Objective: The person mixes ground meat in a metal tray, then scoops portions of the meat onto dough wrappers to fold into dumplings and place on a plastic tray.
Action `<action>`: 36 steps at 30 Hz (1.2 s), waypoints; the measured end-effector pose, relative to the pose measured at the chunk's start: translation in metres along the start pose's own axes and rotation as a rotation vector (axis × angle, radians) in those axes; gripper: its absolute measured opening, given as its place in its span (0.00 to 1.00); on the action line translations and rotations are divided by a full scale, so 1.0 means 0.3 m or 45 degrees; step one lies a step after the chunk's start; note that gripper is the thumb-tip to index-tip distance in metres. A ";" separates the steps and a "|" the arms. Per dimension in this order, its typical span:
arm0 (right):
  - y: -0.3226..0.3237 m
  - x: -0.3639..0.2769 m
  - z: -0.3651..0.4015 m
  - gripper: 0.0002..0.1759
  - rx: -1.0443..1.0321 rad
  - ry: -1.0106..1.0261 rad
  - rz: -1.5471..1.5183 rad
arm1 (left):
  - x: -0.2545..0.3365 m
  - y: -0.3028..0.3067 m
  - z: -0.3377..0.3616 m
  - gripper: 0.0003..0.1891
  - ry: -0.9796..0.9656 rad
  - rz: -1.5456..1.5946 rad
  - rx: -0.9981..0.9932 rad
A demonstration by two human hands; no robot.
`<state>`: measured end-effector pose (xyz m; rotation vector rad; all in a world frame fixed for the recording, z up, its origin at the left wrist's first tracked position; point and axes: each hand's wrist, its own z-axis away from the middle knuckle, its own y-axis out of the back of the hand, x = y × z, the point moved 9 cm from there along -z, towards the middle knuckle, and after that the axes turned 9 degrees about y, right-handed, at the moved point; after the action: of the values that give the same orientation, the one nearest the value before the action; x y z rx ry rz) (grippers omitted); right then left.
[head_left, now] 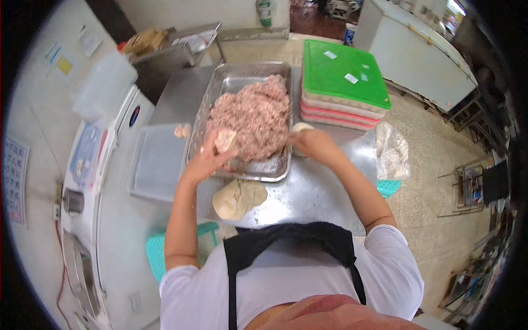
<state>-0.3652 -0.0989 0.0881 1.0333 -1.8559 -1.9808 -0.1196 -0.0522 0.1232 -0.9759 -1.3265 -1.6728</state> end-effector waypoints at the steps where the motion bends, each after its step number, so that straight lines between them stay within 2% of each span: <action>1: 0.065 -0.033 0.017 0.17 0.133 0.102 -0.233 | 0.055 0.017 0.024 0.42 -0.205 -0.163 0.102; 2: 0.145 -0.074 0.030 0.16 0.265 0.199 -0.468 | 0.067 0.027 0.031 0.42 -0.164 -0.140 0.131; 4: 0.223 -0.170 0.049 0.16 0.189 0.232 -0.615 | 0.191 0.017 0.075 0.36 -0.542 -0.247 0.122; 5: 0.227 -0.204 0.057 0.15 0.163 0.232 -0.750 | 0.194 0.023 0.075 0.36 -0.516 -0.237 0.138; 7: 0.189 -0.256 0.059 0.15 0.155 0.304 -0.759 | 0.202 -0.041 0.065 0.27 -0.511 -0.370 -0.100; 8: 0.161 -0.289 0.053 0.16 0.151 0.384 -0.674 | 0.205 -0.056 0.056 0.23 -0.486 -0.300 -0.166; 9: 0.142 -0.322 0.050 0.17 0.148 0.461 -0.592 | 0.178 -0.054 0.042 0.23 -0.477 -0.291 -0.171; 10: 0.160 -0.324 0.031 0.16 0.146 0.445 -0.417 | 0.124 -0.049 0.015 0.22 -0.377 -0.295 -0.159; 11: 0.174 -0.352 0.036 0.16 0.139 0.445 -0.411 | 0.078 -0.040 -0.005 0.22 -0.283 -0.301 -0.142; 12: 0.230 -0.385 0.039 0.16 0.209 0.301 -0.147 | 0.071 0.003 0.010 0.21 -0.238 -0.276 0.037; 13: 0.268 -0.402 0.046 0.15 0.277 0.154 0.115 | 0.030 0.017 -0.007 0.21 -0.239 -0.270 0.039; 14: 0.253 -0.434 0.053 0.14 0.429 0.292 0.046 | -0.042 0.027 -0.043 0.23 -0.225 -0.194 0.005; 17: 0.178 -0.447 0.002 0.13 0.371 0.282 0.202 | -0.043 0.077 -0.019 0.25 -0.183 -0.137 -0.025; 19: 0.244 -0.479 -0.015 0.13 0.351 0.266 0.122 | -0.044 0.130 0.000 0.26 -0.157 -0.155 -0.007; 21: 0.309 -0.490 -0.016 0.13 0.490 0.199 -0.239 | -0.045 0.157 0.017 0.28 -0.185 0.243 -0.242; 22: 0.314 -0.523 -0.026 0.14 0.403 0.126 -0.323 | -0.046 0.186 0.030 0.28 -0.186 0.244 -0.242; 24: 0.258 -0.614 -0.067 0.15 0.361 0.176 -0.258 | 0.013 0.283 0.077 0.28 -0.428 -0.107 0.009; 27: 0.117 -0.679 -0.150 0.15 0.284 0.215 -0.107 | -0.002 0.365 0.079 0.27 -0.411 -0.153 -0.027; 28: 0.098 -0.670 -0.167 0.15 0.303 0.183 -0.138 | -0.025 0.399 0.071 0.27 -0.410 -0.147 -0.029; 30: 0.091 -0.660 -0.183 0.15 0.366 0.133 -0.160 | -0.162 0.453 0.027 0.30 -0.166 -0.171 -0.173; 31: 0.074 -0.662 -0.180 0.15 0.352 0.132 -0.161 | -0.224 0.496 0.016 0.30 -0.157 -0.160 -0.174; 33: 0.052 -0.591 -0.152 0.14 0.496 -0.084 -0.476 | -0.380 0.623 -0.023 0.31 -0.152 -0.231 -0.007; 34: 0.020 -0.551 -0.130 0.14 0.519 -0.138 -0.478 | -0.480 0.674 -0.054 0.31 -0.143 -0.224 -0.004; 35: -0.007 -0.538 -0.110 0.14 0.508 -0.136 -0.481 | -0.595 0.748 -0.089 0.30 -0.107 -0.305 0.115; 36: -0.056 -0.492 -0.077 0.14 0.467 -0.313 -0.587 | -0.678 0.805 -0.106 0.30 -0.069 -0.388 0.234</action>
<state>-0.2393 -0.0241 0.1221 1.4934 -2.3495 -2.1327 0.1793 -0.0993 0.0276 -0.7439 -1.7005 -1.7167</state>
